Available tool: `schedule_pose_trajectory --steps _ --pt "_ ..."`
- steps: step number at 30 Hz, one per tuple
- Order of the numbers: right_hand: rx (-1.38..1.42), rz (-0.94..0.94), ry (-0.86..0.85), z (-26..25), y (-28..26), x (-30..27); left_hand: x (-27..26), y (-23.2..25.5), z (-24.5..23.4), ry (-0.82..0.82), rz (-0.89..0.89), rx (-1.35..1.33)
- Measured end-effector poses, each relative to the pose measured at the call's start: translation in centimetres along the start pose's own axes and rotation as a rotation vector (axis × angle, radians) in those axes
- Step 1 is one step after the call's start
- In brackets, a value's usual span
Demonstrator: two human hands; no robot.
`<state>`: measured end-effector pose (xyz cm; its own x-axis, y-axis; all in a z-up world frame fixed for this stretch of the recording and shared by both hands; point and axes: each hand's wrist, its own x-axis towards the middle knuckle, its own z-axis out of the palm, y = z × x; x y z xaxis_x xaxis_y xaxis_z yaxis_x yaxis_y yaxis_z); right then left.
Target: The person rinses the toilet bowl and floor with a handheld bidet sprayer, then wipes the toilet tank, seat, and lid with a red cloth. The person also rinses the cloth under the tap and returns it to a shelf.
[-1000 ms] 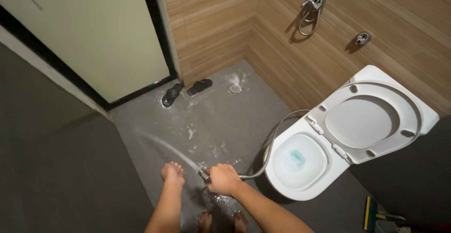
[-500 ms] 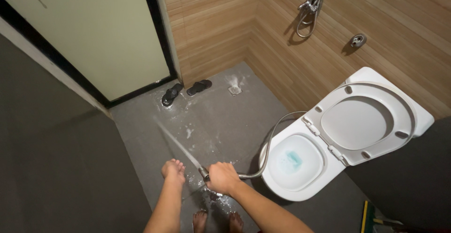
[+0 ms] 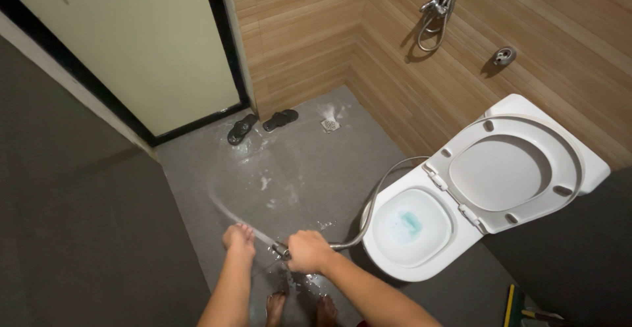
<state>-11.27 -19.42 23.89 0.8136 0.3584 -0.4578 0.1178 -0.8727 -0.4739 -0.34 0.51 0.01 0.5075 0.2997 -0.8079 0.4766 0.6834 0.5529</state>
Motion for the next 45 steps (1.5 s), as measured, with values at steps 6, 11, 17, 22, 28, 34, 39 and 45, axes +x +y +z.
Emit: schedule_pose_trajectory --steps 6,11,17,22,28,34,39,45 --pt "-0.087 0.06 0.073 1.5 0.6 -0.1 -0.1 -0.5 -0.6 -0.019 0.013 0.006" --pt "-0.125 0.19 0.077 1.7 2.5 -0.3 -0.2 -0.7 0.1 -0.022 0.011 0.021" --pt "-0.187 0.133 -0.059 2.8 4.2 -1.4 -0.8 -1.9 0.8 -0.037 0.028 0.023" --pt "-0.279 0.092 -0.03 3.8 5.4 -2.8 -1.2 -2.8 1.6 -0.052 -0.004 0.049" --pt "-0.332 0.169 -0.117 4.0 7.9 -4.4 -1.6 -4.0 2.7 -0.085 0.002 0.076" --pt "-0.391 0.15 -0.074 5.0 9.8 -4.8 -2.4 -5.3 4.0 -0.129 -0.079 0.024" --pt "-0.381 0.321 0.01 5.3 11.9 -4.8 -2.7 -5.9 5.0 -0.162 -0.016 0.137" --pt "-0.363 0.322 0.101 3.0 12.7 -4.9 -2.6 -5.1 7.1 -0.197 0.003 0.184"
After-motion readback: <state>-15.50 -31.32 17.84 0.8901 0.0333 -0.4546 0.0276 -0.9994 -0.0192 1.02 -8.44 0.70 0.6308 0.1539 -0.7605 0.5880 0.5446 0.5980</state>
